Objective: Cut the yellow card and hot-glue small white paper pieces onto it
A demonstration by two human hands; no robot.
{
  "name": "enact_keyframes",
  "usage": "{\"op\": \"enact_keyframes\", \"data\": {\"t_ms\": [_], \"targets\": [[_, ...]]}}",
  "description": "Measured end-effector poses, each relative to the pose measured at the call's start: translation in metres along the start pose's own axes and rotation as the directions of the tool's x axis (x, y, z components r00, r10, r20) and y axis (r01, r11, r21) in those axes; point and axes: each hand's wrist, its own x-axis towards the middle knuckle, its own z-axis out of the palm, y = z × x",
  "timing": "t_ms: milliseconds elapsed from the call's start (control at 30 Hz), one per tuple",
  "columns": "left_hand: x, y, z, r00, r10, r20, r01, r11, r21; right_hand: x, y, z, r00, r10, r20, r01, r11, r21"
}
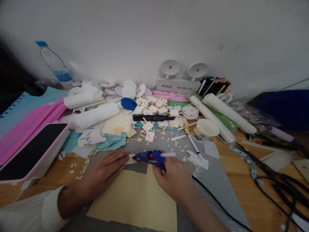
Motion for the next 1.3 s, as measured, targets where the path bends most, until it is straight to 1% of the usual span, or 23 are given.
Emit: {"op": "enact_keyframes", "data": {"t_ms": [167,333,433,567,767,867,933,1033,1133,1300], "targets": [[0.002,0.002,-0.001,0.999,0.013,-0.038,-0.012,1.0,0.013,-0.001,0.002,-0.002,0.999,-0.023,-0.031,0.023,0.999,-0.023],[0.002,0.002,-0.002,1.0,0.012,0.001,-0.012,0.999,0.041,0.0,0.006,-0.004,0.993,-0.016,-0.117,0.013,0.999,-0.031],[0.002,0.001,-0.002,1.0,0.026,-0.009,-0.026,0.999,0.038,0.0,0.006,-0.007,0.987,-0.056,-0.15,0.053,0.998,-0.024],[0.002,0.001,-0.002,0.998,0.044,-0.033,-0.043,0.998,0.035,0.0,0.005,-0.008,0.979,-0.118,-0.163,0.119,0.993,-0.004],[0.004,0.002,-0.003,0.997,0.069,-0.023,-0.067,0.996,0.064,0.0,0.004,-0.008,0.975,-0.13,-0.178,0.13,0.991,-0.01],[0.004,0.002,-0.003,0.997,0.079,-0.015,-0.078,0.993,0.083,-0.001,0.005,-0.009,0.974,-0.11,-0.199,0.113,0.994,0.002],[0.004,0.003,-0.003,0.997,0.068,-0.034,-0.065,0.995,0.082,-0.001,0.005,-0.01,0.974,-0.09,-0.208,0.094,0.996,0.01],[0.004,0.003,-0.002,0.998,0.05,-0.049,-0.047,0.997,0.061,-0.002,0.005,-0.011,0.978,-0.087,-0.189,0.091,0.996,0.011],[0.004,0.003,-0.002,0.998,0.034,-0.048,-0.033,0.999,0.034,-0.002,0.004,-0.01,0.987,-0.092,-0.132,0.093,0.996,0.002],[0.004,0.002,-0.002,0.997,0.055,-0.058,-0.052,0.998,0.041,-0.002,0.001,-0.006,0.993,-0.058,-0.099,0.057,0.998,-0.012]]}}
